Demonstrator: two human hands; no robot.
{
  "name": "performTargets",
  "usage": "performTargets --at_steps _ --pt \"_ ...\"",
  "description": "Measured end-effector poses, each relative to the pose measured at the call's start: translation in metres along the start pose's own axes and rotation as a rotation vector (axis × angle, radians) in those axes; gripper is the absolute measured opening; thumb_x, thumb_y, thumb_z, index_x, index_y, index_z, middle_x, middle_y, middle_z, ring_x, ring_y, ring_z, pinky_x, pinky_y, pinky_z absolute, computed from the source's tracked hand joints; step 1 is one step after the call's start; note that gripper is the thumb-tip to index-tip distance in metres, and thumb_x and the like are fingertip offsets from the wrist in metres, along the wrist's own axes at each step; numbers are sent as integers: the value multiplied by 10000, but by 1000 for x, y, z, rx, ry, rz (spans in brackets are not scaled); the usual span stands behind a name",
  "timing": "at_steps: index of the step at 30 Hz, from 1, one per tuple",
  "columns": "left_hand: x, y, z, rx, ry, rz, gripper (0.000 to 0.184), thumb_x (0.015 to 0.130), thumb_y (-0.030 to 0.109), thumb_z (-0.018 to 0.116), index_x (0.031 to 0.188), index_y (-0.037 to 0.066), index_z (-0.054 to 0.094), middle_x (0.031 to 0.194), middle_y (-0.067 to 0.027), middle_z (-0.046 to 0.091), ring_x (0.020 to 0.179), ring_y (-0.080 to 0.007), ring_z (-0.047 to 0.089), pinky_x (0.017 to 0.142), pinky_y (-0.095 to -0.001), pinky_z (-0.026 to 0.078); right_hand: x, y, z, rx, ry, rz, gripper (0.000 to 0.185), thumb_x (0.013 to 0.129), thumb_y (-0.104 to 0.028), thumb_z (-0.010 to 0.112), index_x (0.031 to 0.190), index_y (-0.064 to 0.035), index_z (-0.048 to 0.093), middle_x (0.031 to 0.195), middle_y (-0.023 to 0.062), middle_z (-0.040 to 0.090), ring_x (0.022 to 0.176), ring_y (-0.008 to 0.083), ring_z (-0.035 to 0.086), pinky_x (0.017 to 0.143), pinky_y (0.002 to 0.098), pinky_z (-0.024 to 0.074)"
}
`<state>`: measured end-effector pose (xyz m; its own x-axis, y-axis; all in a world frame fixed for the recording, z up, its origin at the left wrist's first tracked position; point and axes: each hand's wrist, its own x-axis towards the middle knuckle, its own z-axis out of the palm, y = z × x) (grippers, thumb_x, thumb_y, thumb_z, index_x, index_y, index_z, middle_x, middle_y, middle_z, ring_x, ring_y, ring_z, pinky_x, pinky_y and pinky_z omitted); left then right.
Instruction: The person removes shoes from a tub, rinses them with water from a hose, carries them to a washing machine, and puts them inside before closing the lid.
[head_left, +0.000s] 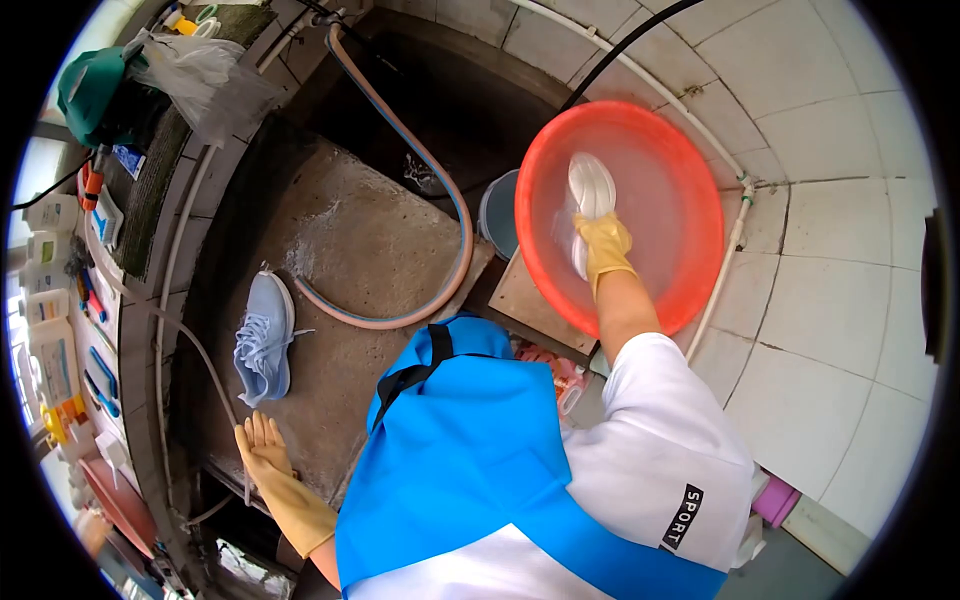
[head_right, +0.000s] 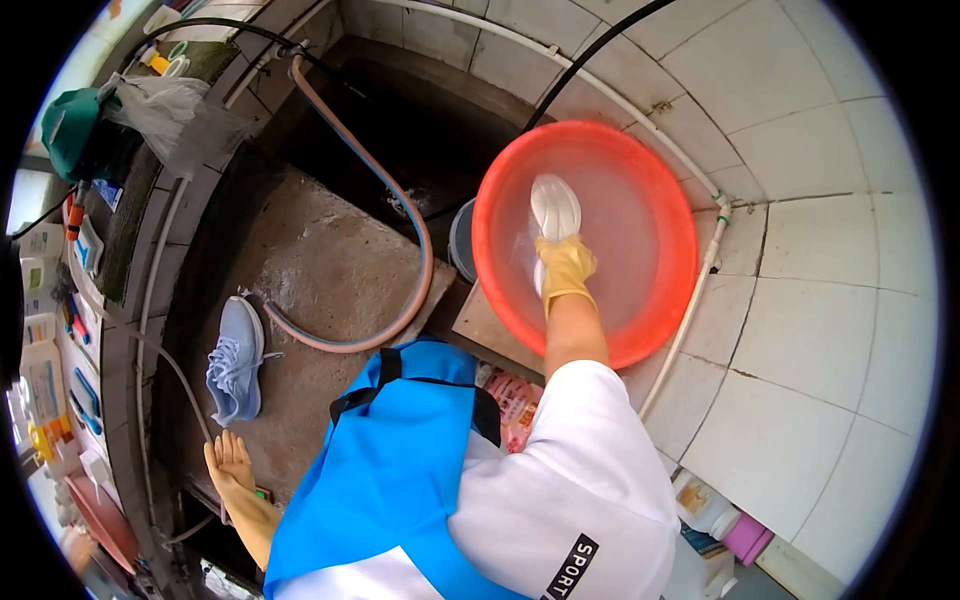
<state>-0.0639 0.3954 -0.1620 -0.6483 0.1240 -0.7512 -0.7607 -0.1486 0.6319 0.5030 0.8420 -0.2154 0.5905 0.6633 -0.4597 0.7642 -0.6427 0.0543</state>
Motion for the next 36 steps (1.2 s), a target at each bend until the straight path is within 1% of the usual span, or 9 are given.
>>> performTargets --at_steps 2,5,6,9,16,20,27,30,36 --pt "3 -5 2 14 -66 -16 675 1032 383 622 1568 54 376 1595 -142 449 1466 -275 436 1188 -392 418 3 2 9 59 56 -24 908 740 -604 815 1353 31 604 1273 231 700 1240 375 646 1074 433 477" --pt "-6 -6 21 9 -77 3 654 1049 379 592 1571 52 371 1589 -140 457 1458 -274 449 1190 -385 419 9 18 7 238 59 -23 803 732 -561 842 1273 10 682 1229 226 717 1202 372 665 1053 445 497" --pt "-5 -5 23 -2 -74 1 654 1049 379 592 1571 52 371 1589 -140 457 1458 -274 449 1190 -385 419 5 25 4 234 65 -32 803 732 -561 842 1273 10 682 1229 226 717 1202 372 665 1053 445 497" --pt "-2 -3 22 30 -114 -2 619 1070 361 559 1570 48 372 1574 -137 478 1449 -269 462 1181 -369 429 -11 44 -14 737 97 -96 729 719 -431 896 1315 -65 686 1205 211 729 1176 354 675 1043 436 511" --pt "8 2 23 47 -180 -16 613 1085 352 526 1579 35 350 1578 -158 469 1464 -294 448 1203 -393 403 -25 79 -60 628 434 -318 710 760 -445 865 1299 -21 681 1226 197 729 1153 341 688 1009 432 514" --pt "11 3 24 55 -241 -15 610 1087 343 525 1579 29 348 1577 -167 467 1467 -299 444 1210 -399 394 -50 85 -94 685 498 -326 756 712 -445 900 1303 -31 675 1217 228 715 1150 392 668 1020 471 505" --pt "14 -1 22 57 -249 -44 557 1082 331 548 1533 31 421 1542 -154 509 1446 -293 469 1205 -397 402 -58 102 -124 605 539 -403 905 688 -521 880 1395 -27 604 1301 241 671 1296 412 558 1111 470 427" --pt "17 -4 16 60 -278 -44 540 1080 331 555 1516 33 444 1536 -149 517 1445 -289 470 1199 -394 411 -67 103 -131 553 600 -368 804 740 -502 846 1343 -9 650 1281 217 701 1211 357 654 1048 416 475" --pt "12 -8 12 68 -262 -40 561 1091 331 525 1551 31 406 1570 -159 476 1461 -301 451 1207 -403 408 -73 109 -139 494 618 -395 817 743 -492 856 1337 26 640 1289 227 693 1203 359 658 1049 419 477"
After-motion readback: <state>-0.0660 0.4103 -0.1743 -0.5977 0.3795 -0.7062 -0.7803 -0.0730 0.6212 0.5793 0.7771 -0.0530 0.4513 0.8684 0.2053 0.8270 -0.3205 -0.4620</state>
